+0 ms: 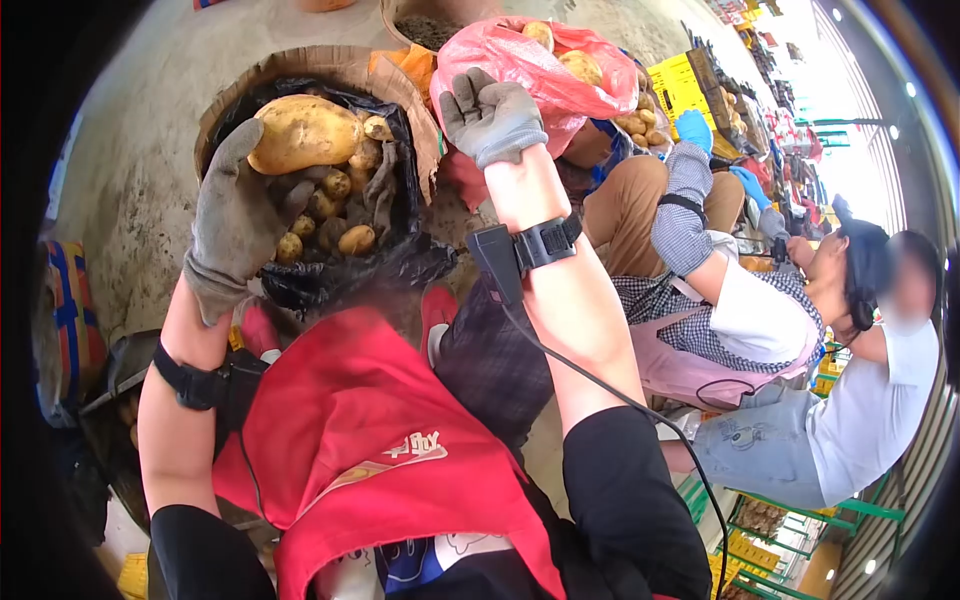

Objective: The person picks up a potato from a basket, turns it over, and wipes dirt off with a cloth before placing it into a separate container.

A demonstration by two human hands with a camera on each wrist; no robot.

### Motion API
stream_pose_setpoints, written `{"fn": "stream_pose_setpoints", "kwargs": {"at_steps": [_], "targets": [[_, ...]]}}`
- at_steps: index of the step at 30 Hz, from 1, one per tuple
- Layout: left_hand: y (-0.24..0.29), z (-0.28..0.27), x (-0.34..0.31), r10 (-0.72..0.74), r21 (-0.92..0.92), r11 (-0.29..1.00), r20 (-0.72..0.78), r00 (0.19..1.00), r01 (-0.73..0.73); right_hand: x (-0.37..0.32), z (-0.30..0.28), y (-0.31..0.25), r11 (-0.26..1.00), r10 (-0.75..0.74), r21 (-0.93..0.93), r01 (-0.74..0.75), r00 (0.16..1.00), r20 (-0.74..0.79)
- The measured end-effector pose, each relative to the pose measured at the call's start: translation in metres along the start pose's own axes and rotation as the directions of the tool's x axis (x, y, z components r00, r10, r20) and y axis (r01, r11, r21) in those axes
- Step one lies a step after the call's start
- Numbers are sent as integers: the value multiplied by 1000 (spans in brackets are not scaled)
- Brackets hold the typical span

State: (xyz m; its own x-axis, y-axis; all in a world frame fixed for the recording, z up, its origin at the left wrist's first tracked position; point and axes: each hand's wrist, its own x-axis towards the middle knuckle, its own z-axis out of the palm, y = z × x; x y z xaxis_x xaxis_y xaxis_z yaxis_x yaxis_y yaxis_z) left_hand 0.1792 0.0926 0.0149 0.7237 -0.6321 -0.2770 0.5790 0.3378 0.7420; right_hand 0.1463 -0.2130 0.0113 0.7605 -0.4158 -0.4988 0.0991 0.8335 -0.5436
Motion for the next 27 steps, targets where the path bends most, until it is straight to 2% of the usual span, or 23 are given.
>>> {"fn": "stream_pose_setpoints", "kwargs": {"at_steps": [2,4,8,12,15,16,17,18,19,20,22,23,24,25,26,27], "targets": [[1,2,0,-1,-1,1000,-7,1000,1,6,2,-1,1000,-3,-29,1,998,-67],[5,6,-2,-71,-92,993,4,997,71,1,3,-3,1000,6,-25,-8,999,-54],[3,17,-6,-49,-133,990,-39,998,43,-3,6,1,998,3,-69,-5,999,-40],[2,12,-3,-66,-160,985,3,998,66,-4,3,5,992,11,-128,-9,1000,15],[-3,9,-4,-52,-189,980,76,996,66,-13,5,14,933,69,-359,-13,987,143],[-1,12,-5,-32,-198,979,118,992,55,-23,7,18,888,112,-461,-9,974,198],[0,21,-9,-20,-258,965,93,995,44,-30,10,26,797,148,-604,7,967,208],[-1,12,-8,-1,-225,974,176,984,41,-35,9,29,712,295,-701,-43,924,244],[0,11,-8,15,-217,976,175,984,24,-50,9,37,731,363,-679,-74,884,295],[-3,10,-7,43,-225,974,162,986,-5,-69,17,38,736,460,-656,-167,834,305],[6,20,-12,124,-158,984,239,963,-87,-83,14,38,703,627,-657,-272,673,393],[6,21,-15,147,-161,981,227,963,-112,-88,15,42,709,632,-650,-273,655,415],[4,19,-17,161,-163,978,214,963,-127,-96,17,46,722,551,-674,-157,719,423],[5,17,-17,165,-96,985,236,958,-146,-97,18,49,722,460,-691,-41,775,434],[6,12,-15,150,89,981,226,963,-174,-92,15,49,764,429,-642,-57,788,441],[9,13,-17,118,104,985,203,972,-141,-88,13,53,794,368,-608,11,787,495]]}}
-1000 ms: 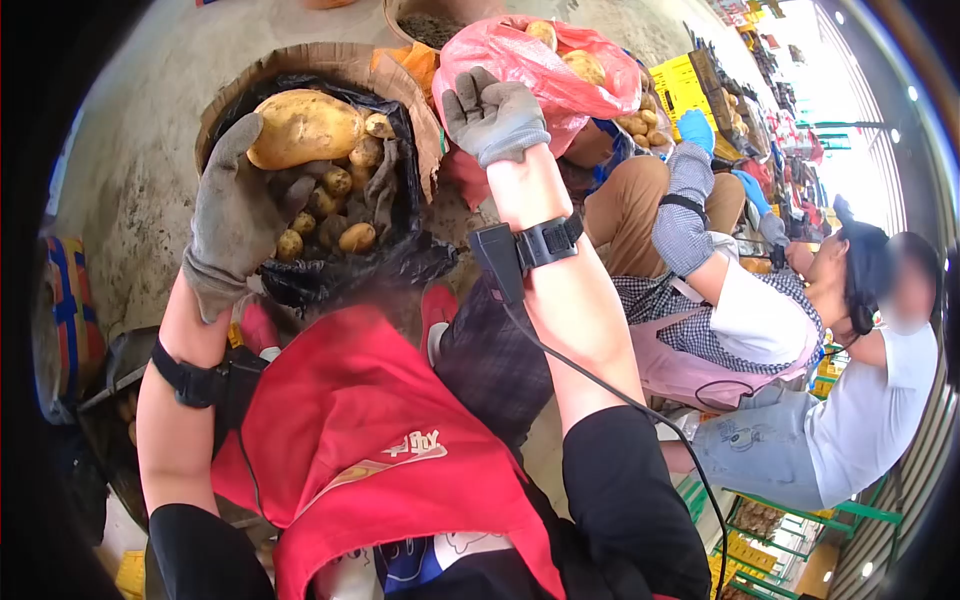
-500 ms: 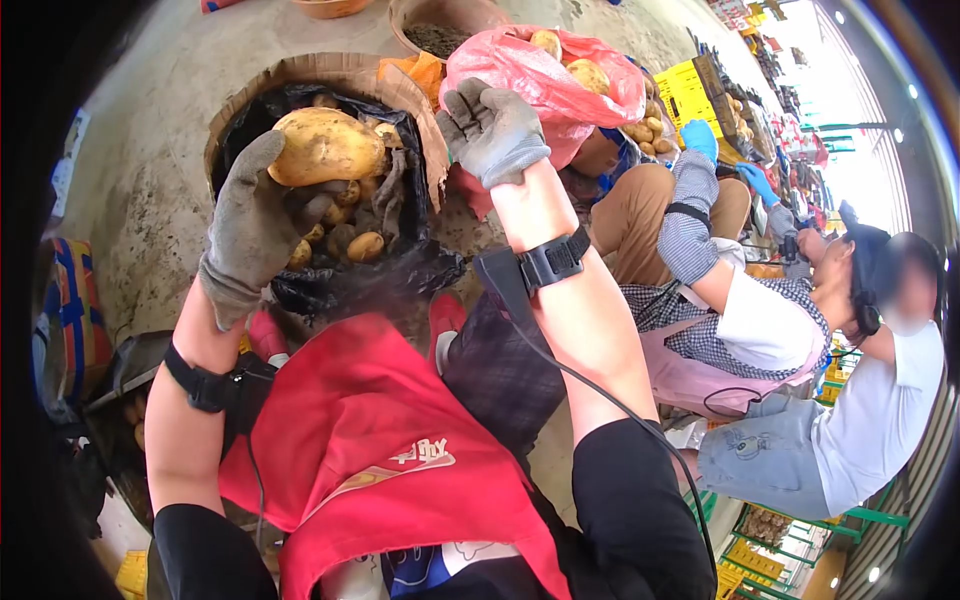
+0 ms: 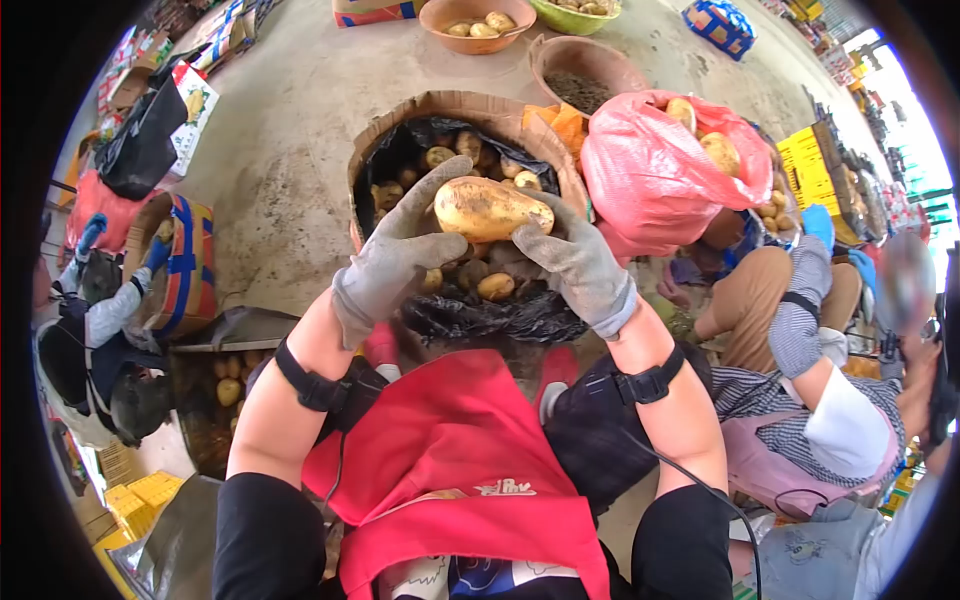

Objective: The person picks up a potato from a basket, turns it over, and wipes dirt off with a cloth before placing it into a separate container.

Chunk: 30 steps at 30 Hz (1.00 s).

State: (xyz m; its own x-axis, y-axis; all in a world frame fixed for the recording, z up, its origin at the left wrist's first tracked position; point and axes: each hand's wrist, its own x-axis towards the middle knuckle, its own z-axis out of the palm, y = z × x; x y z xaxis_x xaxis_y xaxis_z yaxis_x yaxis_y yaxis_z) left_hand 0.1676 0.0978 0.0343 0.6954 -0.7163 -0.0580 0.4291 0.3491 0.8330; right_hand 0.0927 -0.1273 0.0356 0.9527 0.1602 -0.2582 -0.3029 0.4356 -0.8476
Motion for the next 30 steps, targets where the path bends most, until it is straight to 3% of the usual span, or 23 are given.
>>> {"fn": "stream_pose_setpoints", "kwargs": {"at_steps": [2,4,5,7,10,11,13,14,15,17,18,19,20,21,23,25,27,28,29,30], "targets": [[6,6,-4,-54,13,998,-31,998,54,5,-5,8,985,-131,-116,129,991,-2],[13,14,-7,-225,-109,970,-57,973,218,6,-5,9,979,-136,-147,138,990,28],[7,11,-5,-235,-106,968,-68,970,228,8,-5,9,966,-151,-201,160,987,60],[-9,2,-1,-67,-6,998,-90,994,67,12,-9,13,950,-182,-242,198,979,88],[-22,-7,8,-9,167,985,-163,987,36,17,-13,23,754,-405,-558,347,914,21],[-26,-7,10,33,254,967,-187,982,16,17,-12,24,759,-400,-555,341,916,17],[-29,-2,14,19,271,962,-193,981,35,17,-1,21,295,-468,-915,274,877,112],[-30,1,14,14,291,956,-193,981,44,19,1,29,228,-583,-924,306,803,121],[-30,1,14,7,287,957,-195,981,50,18,-4,34,233,-580,-925,301,806,116],[-29,-2,12,-52,285,952,-191,980,107,21,-12,36,756,-413,-623,199,884,-218],[-29,-3,12,-52,286,952,-193,980,107,24,-9,29,983,-139,-168,73,895,-423],[-29,-4,11,-22,259,964,-161,987,64,24,-18,31,991,-88,-129,37,904,-418],[-29,-4,10,10,229,973,-129,992,20,24,-17,31,983,-149,-157,92,904,-401],[-27,-3,10,11,226,974,-127,992,18,23,-16,30,972,-208,-187,145,901,-381],[-17,-1,7,-107,31,993,-128,986,112,21,-19,31,958,-239,-240,158,902,-360],[-26,-11,6,-88,41,995,-95,992,92,16,-17,29,942,-269,-290,172,901,-339],[-29,-15,7,-76,-45,996,-114,991,71,10,-8,24,877,-393,-396,271,879,-270],[-30,-13,8,-74,-43,997,-108,991,70,9,-4,31,897,-402,-309,316,874,-273],[-31,-11,7,-68,-85,995,-116,991,59,11,-2,29,660,-592,-640,393,797,-120],[-32,-9,6,-65,-127,991,-124,990,49,13,0,27,310,-743,-864,397,668,41]]}}
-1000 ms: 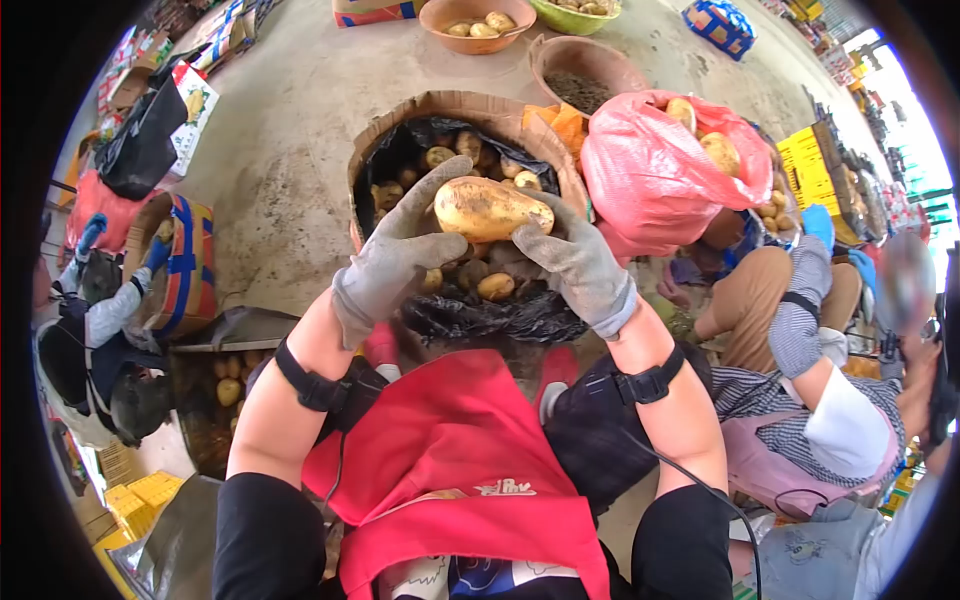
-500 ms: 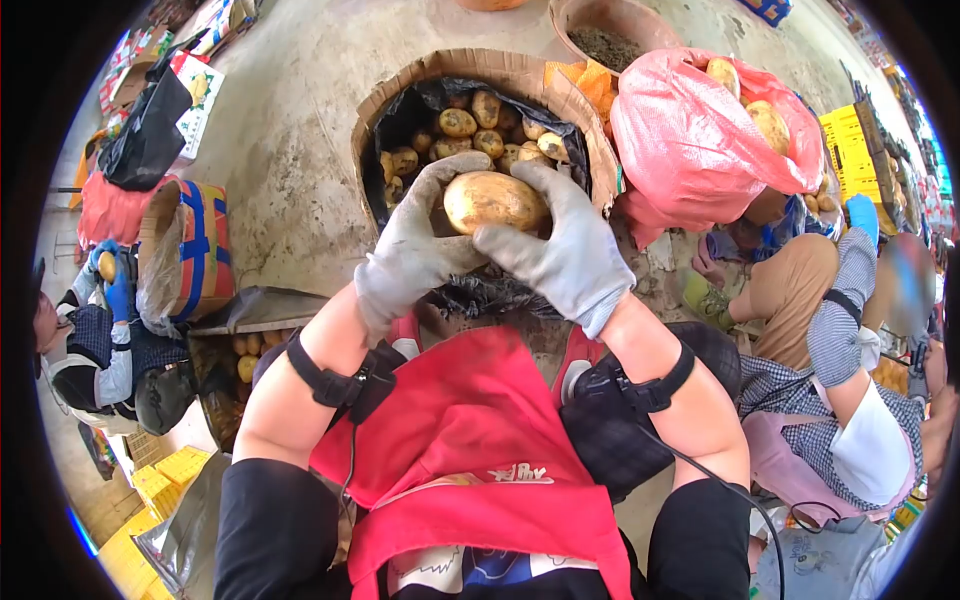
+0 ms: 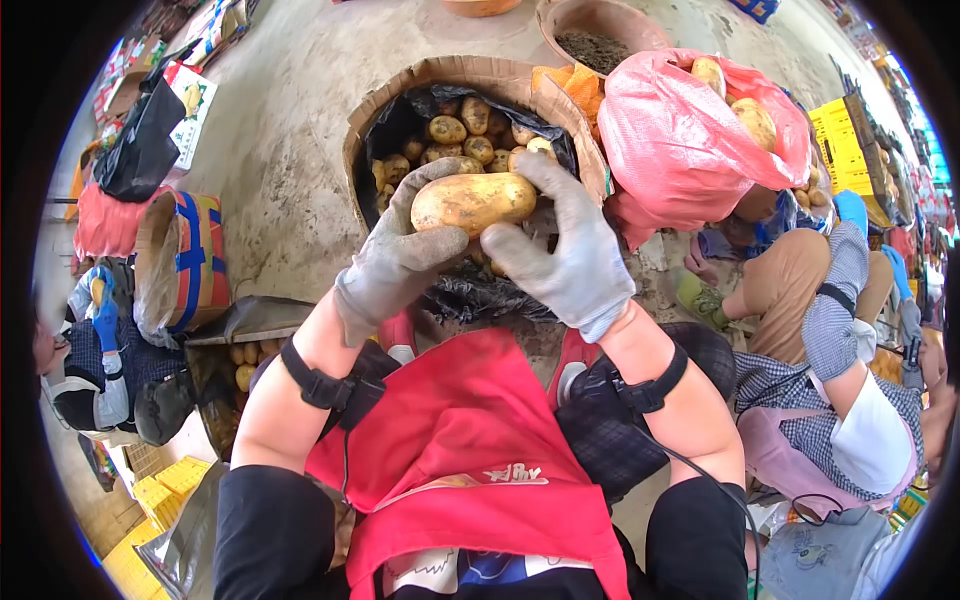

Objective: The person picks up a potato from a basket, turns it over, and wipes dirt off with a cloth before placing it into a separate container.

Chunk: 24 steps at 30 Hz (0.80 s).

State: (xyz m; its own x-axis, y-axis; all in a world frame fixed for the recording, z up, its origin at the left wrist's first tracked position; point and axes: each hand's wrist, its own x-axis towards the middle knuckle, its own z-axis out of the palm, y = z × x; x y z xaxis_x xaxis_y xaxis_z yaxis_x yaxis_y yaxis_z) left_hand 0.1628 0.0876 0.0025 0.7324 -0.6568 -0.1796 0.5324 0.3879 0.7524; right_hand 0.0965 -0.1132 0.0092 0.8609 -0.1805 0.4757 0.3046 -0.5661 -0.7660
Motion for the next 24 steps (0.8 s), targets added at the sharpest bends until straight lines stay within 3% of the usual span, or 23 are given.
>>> {"fn": "stream_pose_setpoints", "kwargs": {"at_steps": [2,3,5,7,9,11,14,15,16,17,18,19,21,23,24], "targets": [[5,3,-4,-86,-59,995,4,996,86,-2,1,4,963,223,151,-224,975,19],[7,4,-5,-166,-117,979,10,986,167,-1,2,7,804,474,356,-476,875,97],[8,-1,-7,-179,-90,980,19,984,180,5,-3,11,556,622,611,-564,770,144],[8,0,-7,-193,-64,979,28,981,195,9,-11,6,462,650,589,-663,705,283],[6,4,-7,-82,23,996,37,996,81,2,-5,8,471,622,608,-639,729,286],[7,3,-1,-61,15,998,72,996,60,0,-3,8,476,592,627,-616,752,290],[9,6,-4,-15,26,1000,83,996,13,5,-7,2,300,657,670,-679,656,371],[9,8,-5,10,46,999,66,998,-13,4,-6,2,299,657,668,-682,654,374],[8,7,-4,11,44,999,64,998,-14,2,-6,1,377,639,650,-659,694,333],[6,6,-3,50,109,993,44,998,-55,1,-5,1,453,614,628,-632,732,295],[5,3,-2,93,176,980,22,995,-95,2,-7,1,539,563,509,-670,737,374],[4,0,-1,96,180,979,11,995,-96,3,-6,4,535,558,511,-673,736,385],[1,-3,3,189,404,900,-31,981,-161,3,-4,15,298,713,586,-754,584,389],[2,1,4,205,448,879,-46,978,-164,0,-4,21,340,664,580,-741,626,410],[2,1,5,287,619,752,-2,958,-224,-2,-4,18,330,639,536,-777,602,479]]}}
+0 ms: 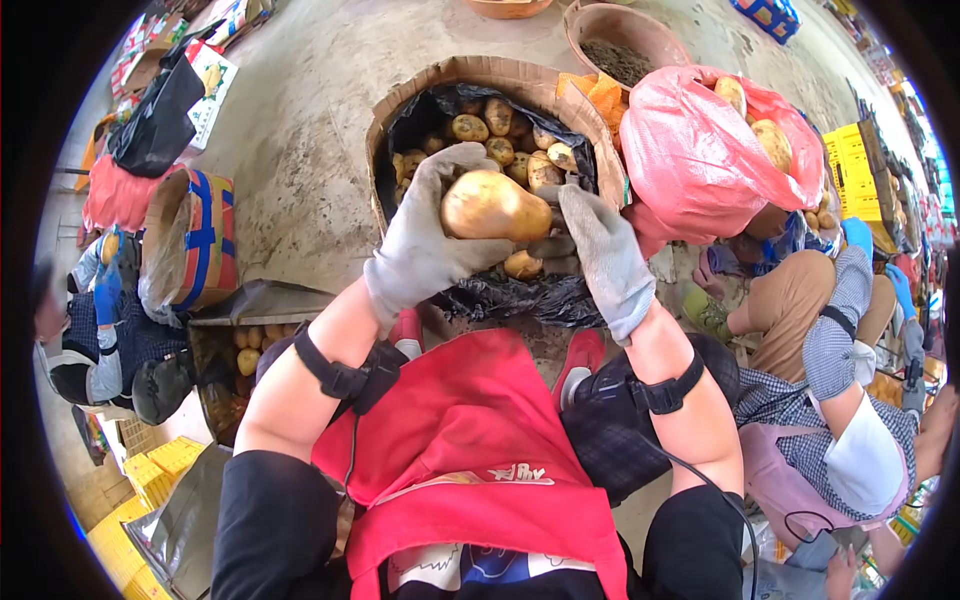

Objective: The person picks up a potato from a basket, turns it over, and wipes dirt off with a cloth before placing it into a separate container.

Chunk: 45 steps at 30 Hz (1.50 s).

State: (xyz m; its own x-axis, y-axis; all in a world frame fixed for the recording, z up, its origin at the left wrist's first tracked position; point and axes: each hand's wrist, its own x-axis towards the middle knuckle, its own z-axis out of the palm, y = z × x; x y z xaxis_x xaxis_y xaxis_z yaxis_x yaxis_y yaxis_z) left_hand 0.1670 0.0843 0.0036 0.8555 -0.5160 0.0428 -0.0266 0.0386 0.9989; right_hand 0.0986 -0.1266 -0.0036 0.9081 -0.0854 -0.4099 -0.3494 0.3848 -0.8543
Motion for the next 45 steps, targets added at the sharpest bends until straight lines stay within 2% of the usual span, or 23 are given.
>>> {"fn": "stream_pose_setpoints", "kwargs": {"at_steps": [1,3,6,9,11,13,14,15,17,19,21,23,24,26,28,31,32,34,35,37,40,43,45], "targets": [[-1,-1,1,93,202,975,1,996,-91,-2,2,0,998,49,-31,-47,997,59],[-8,-1,0,133,234,963,18,991,-133,-5,5,0,988,149,-56,-144,984,95],[-6,1,-4,164,78,983,65,984,-169,-5,5,11,941,95,291,-173,960,264],[-11,5,-6,262,78,960,80,962,-268,-5,6,15,891,93,400,-214,949,301],[-7,7,-12,203,-39,979,38,979,-201,1,5,14,877,127,408,-252,942,309],[13,-1,-8,101,-108,989,19,995,-98,3,2,4,992,98,45,-118,945,313],[13,-14,-1,203,-77,976,-22,979,-205,4,9,0,993,77,82,-87,990,120],[36,-27,0,222,18,975,-106,969,-221,13,-1,-2,985,108,128,-118,991,82],[79,-85,-2,103,251,967,-246,964,-40,11,-12,-10,992,-107,76,105,994,33],[98,-152,-22,246,274,944,-210,946,-184,9,-21,-22,984,-81,159,76,996,26],[91,-222,-63,16,207,976,-377,926,68,17,-34,-17,973,-53,229,40,997,49],[57,-268,-118,-79,524,775,-475,876,354,16,-36,-17,979,-34,201,25,999,39],[6,-317,-161,-237,470,689,-573,784,551,20,-45,-14,981,-27,192,8,995,99],[-121,-404,-277,-384,473,525,-610,693,707,21,-47,-9,985,-26,170,8,995,101],[-120,-349,-320,-650,231,323,-651,393,918,21,-49,-4,989,-51,143,32,990,132],[-181,-364,-385,-760,296,131,-583,288,946,19,-49,-4,995,-47,95,39,996,76],[-223,-412,-417,-792,185,242,-530,304,953,20,-51,-5,992,-19,123,12,998,57],[-193,-424,-349,-745,280,242,-560,363,929,18,-49,-11,993,-32,116,26,998,52],[-131,-371,-281,-570,278,451,-641,513,848,16,-46,-14,993,-42,113,37,998,47],[-103,-386,-184,-471,417,580,-530,705,700,16,-40,-19,990,-67,126,63,997,26],[-23,-279,-28,-342,588,686,-259,903,429,13,-34,-24,986,-90,141,90,996,-8],[-34,-199,83,-470,774,573,42,881,269,6,-26,-32,992,-97,80,101,994,-54],[-79,-147,127,-327,846,527,293,898,-85,8,-28,-32,994,-103,23,106,989,-102]]}}
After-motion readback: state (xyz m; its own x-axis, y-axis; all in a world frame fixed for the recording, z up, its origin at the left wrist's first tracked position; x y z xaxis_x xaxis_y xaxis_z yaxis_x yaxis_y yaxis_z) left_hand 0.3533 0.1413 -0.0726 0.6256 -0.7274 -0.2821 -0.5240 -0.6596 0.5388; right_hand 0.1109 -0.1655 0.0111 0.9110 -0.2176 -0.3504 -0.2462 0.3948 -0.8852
